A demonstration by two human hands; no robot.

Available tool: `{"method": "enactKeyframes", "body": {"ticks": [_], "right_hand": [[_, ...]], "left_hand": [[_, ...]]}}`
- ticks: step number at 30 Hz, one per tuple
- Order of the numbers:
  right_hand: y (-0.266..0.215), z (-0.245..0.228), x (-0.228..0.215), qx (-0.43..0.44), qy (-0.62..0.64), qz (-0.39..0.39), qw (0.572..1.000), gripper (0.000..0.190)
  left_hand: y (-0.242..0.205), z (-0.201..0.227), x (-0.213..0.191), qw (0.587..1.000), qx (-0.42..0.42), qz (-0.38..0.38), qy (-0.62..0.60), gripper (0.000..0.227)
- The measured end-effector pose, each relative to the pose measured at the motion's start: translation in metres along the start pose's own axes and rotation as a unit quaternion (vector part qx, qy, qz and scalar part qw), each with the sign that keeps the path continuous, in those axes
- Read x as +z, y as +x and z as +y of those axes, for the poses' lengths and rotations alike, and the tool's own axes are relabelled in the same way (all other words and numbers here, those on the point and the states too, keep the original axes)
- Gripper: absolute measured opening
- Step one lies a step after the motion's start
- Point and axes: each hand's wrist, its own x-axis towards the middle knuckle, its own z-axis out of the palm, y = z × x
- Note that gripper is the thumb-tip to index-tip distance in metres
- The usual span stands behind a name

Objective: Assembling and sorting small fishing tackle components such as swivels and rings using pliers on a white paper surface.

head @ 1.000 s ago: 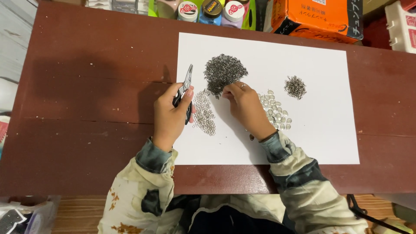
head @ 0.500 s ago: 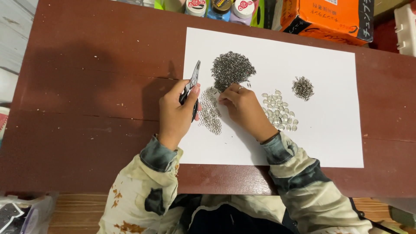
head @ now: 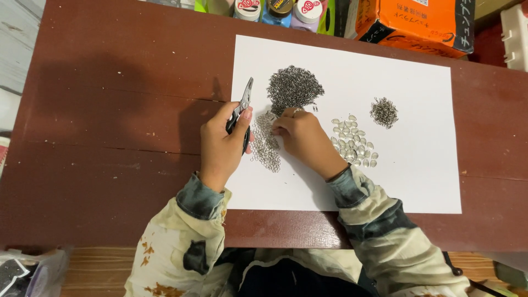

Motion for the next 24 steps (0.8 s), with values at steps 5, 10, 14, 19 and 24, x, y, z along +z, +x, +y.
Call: {"method": "enactKeyframes", "body": {"ticks": [5,10,14,19,24], "right_hand": [[0.003,-0.011,-0.001,-0.011,-0.086,-0.016,0.996,0.007],[-0.006,-0.005,-0.007,0.054,0.07,0.05,0.995,0.005],[-0.015,-0.005,-0.017,0.108,0.21,0.127,0.963,0.006],[-0.019,-0.014,-0.022,0.158,0.357,0.167,0.905,0.004],[-0.025,-0.011,-0.027,0.232,0.431,0.203,0.848,0.002]], "left_hand": [[0.0,-0.001,0.0,1.0,-0.005,0.004,0.002,0.022],[-0.005,0.009,-0.001,1.0,0.016,-0.023,0.003,0.02],[-0.012,0.018,0.006,0.995,0.025,-0.09,0.018,0.026],[-0.02,0.016,0.015,0.991,0.021,-0.125,0.033,0.024],[-0.021,0.005,0.018,0.977,0.057,-0.164,0.12,0.024]]}}
